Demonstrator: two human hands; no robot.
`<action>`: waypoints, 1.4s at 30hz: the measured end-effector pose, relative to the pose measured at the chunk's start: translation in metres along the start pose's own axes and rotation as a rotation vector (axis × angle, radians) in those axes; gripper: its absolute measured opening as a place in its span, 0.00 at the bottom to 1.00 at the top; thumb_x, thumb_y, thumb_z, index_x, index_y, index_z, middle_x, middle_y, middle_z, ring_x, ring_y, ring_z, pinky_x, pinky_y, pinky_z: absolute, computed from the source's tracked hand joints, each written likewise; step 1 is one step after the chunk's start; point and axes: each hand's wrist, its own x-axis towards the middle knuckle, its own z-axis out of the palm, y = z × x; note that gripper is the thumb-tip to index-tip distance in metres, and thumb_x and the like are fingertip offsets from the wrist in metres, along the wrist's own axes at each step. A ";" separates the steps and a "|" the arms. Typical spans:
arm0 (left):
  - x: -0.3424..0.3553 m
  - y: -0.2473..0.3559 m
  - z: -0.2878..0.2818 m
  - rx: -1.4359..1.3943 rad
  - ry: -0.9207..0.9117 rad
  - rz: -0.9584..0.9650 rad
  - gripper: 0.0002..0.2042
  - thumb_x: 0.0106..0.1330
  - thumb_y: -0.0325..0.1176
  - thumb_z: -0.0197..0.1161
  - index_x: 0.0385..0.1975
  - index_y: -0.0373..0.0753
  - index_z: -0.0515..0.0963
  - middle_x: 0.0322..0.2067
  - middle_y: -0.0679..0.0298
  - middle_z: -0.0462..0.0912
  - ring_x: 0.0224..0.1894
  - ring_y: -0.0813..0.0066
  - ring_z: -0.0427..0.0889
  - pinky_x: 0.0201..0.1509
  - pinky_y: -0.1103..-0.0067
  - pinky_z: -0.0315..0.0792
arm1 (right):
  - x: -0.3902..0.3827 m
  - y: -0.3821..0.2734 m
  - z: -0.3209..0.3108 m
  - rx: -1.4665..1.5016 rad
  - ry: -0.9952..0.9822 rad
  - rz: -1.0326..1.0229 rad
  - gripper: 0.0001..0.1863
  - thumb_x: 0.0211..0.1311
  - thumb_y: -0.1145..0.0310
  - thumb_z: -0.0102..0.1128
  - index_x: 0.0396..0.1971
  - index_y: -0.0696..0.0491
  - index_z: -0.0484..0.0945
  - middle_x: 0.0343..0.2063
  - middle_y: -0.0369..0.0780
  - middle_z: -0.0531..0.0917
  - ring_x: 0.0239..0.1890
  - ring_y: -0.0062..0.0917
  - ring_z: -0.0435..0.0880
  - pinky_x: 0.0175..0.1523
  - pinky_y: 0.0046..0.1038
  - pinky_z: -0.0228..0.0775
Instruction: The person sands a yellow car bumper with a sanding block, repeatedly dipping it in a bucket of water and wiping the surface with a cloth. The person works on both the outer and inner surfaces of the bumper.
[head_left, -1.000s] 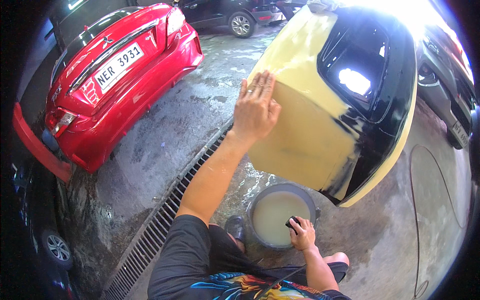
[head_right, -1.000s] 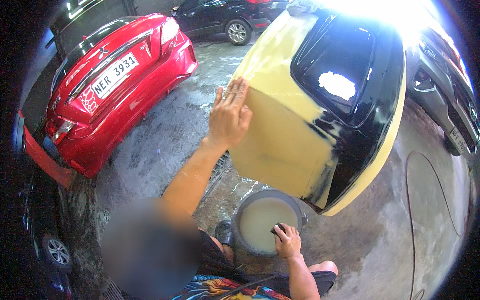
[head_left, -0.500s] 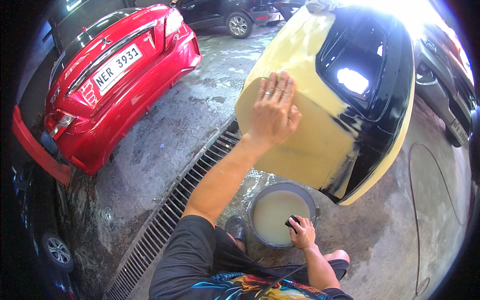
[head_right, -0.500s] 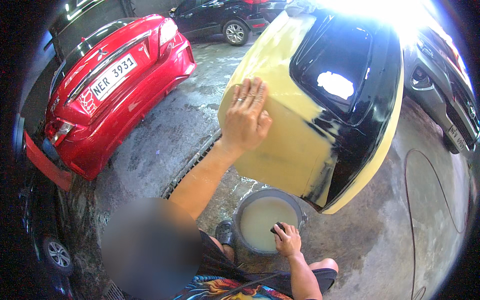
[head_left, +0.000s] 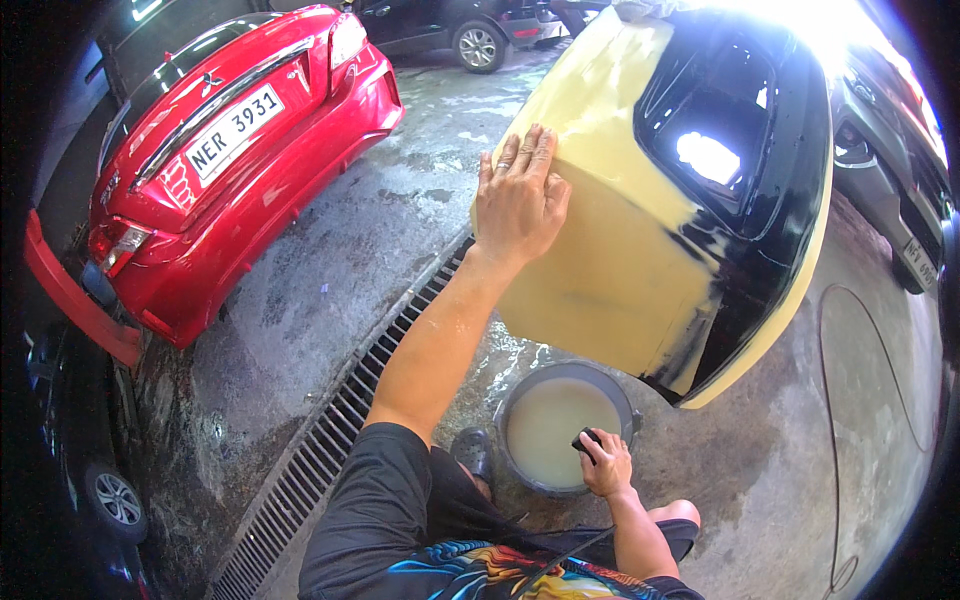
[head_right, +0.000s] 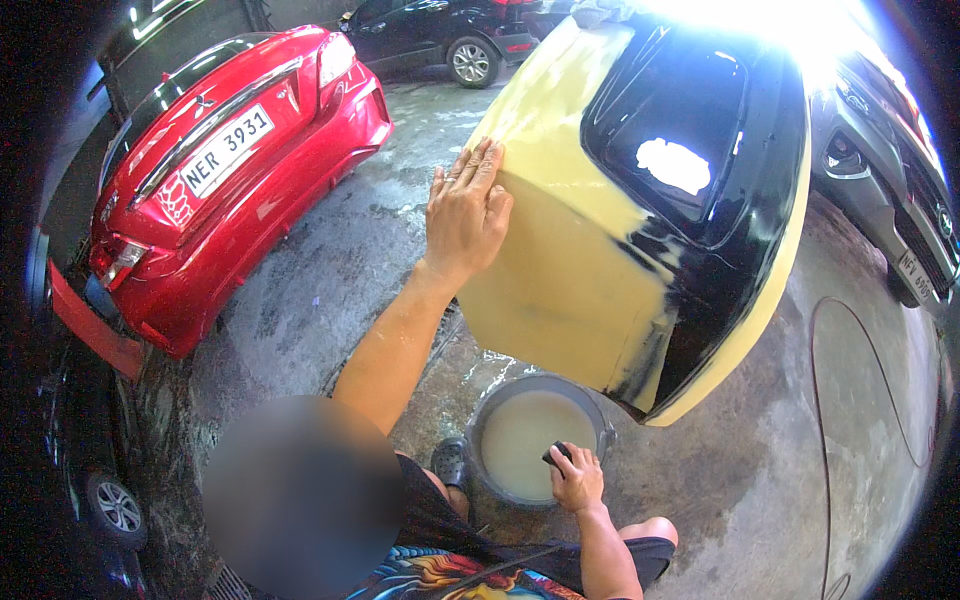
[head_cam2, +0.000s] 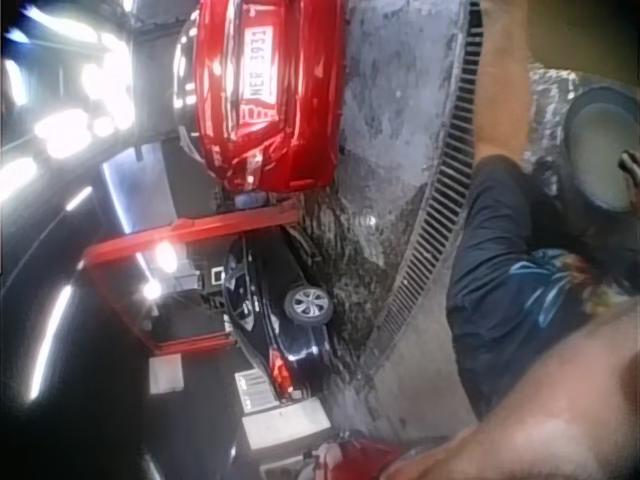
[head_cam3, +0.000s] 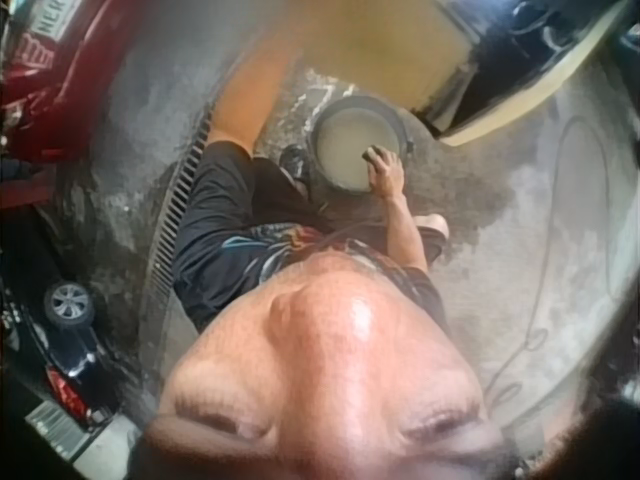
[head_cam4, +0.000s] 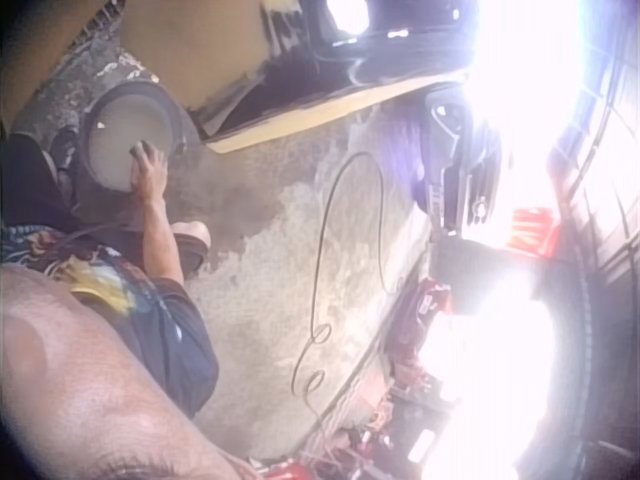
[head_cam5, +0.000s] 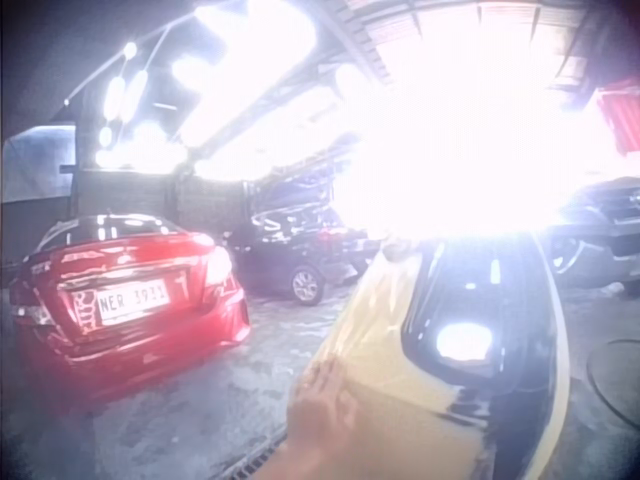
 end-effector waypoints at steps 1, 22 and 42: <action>0.000 0.003 0.001 0.025 0.015 0.011 0.32 0.72 0.40 0.53 0.76 0.37 0.69 0.77 0.50 0.69 0.81 0.44 0.62 0.83 0.44 0.50 | 0.000 0.000 0.000 -0.012 -0.006 0.007 0.25 0.57 0.67 0.74 0.56 0.44 0.85 0.56 0.44 0.84 0.57 0.44 0.84 0.59 0.48 0.78; -0.041 0.048 0.004 0.035 0.071 0.206 0.33 0.68 0.40 0.55 0.75 0.39 0.71 0.77 0.56 0.70 0.81 0.48 0.62 0.79 0.29 0.37 | 0.001 -0.001 0.000 0.001 -0.012 0.005 0.24 0.56 0.67 0.75 0.56 0.44 0.85 0.56 0.44 0.85 0.57 0.44 0.84 0.60 0.48 0.78; -0.008 0.017 0.001 0.051 0.024 0.022 0.31 0.71 0.39 0.53 0.76 0.43 0.71 0.78 0.54 0.68 0.81 0.46 0.62 0.77 0.26 0.37 | 0.004 -0.005 -0.003 0.000 -0.012 0.010 0.23 0.57 0.67 0.73 0.55 0.44 0.86 0.55 0.44 0.85 0.56 0.44 0.84 0.58 0.48 0.78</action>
